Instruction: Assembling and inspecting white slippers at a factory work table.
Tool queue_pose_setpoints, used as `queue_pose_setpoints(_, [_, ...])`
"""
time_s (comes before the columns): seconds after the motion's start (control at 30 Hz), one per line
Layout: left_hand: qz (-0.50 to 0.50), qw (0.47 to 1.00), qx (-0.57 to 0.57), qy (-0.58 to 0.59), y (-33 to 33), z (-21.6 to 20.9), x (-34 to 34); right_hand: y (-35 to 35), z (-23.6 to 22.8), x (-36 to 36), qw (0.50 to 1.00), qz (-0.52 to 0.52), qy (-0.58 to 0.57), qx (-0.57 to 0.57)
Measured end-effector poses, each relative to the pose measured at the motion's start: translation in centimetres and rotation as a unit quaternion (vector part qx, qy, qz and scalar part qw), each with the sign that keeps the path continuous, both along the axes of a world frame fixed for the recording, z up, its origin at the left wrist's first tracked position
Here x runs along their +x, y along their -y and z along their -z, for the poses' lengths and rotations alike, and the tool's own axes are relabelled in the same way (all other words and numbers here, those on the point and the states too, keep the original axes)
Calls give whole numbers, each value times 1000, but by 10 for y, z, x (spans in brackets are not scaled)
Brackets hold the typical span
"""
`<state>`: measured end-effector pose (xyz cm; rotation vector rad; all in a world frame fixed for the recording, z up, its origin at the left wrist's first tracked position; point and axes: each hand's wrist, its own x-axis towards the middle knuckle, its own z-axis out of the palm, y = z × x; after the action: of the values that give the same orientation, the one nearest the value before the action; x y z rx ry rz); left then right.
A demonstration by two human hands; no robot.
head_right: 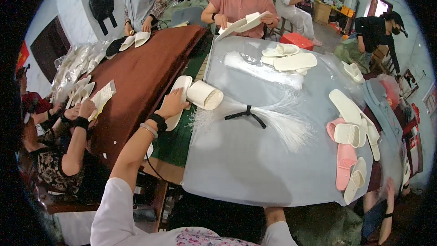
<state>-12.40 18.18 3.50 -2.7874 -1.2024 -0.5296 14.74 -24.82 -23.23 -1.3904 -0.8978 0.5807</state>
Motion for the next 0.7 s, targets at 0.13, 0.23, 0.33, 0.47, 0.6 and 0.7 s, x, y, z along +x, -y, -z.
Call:
queue_pose_setpoints(0.13, [-1, 996, -74, -53, -22, 8, 4, 6, 0, 8, 999, -12, 31, 11])
queue_pose_setpoints(0.23, [14, 995, -43, -87, -23, 5, 8, 1, -2, -4, 998, -21, 49, 15])
queue_pose_setpoints(0.33, [21, 991, -100, -84, -30, -5, 12, 3, -3, -1, 998, -35, 58, 14])
queue_pose_setpoints(0.47, [49, 971, -230, -37, -42, -9, 21, 2, 4, -1, 996, -52, 72, 3])
queue_pose_setpoints(0.6, [26, 968, -249, -3, -54, 7, 13, 2, 9, -5, 994, -79, 82, -1])
queue_pose_setpoints(0.7, [14, 966, -256, -12, -59, 22, 11, 5, 9, -7, 991, -96, 92, 0])
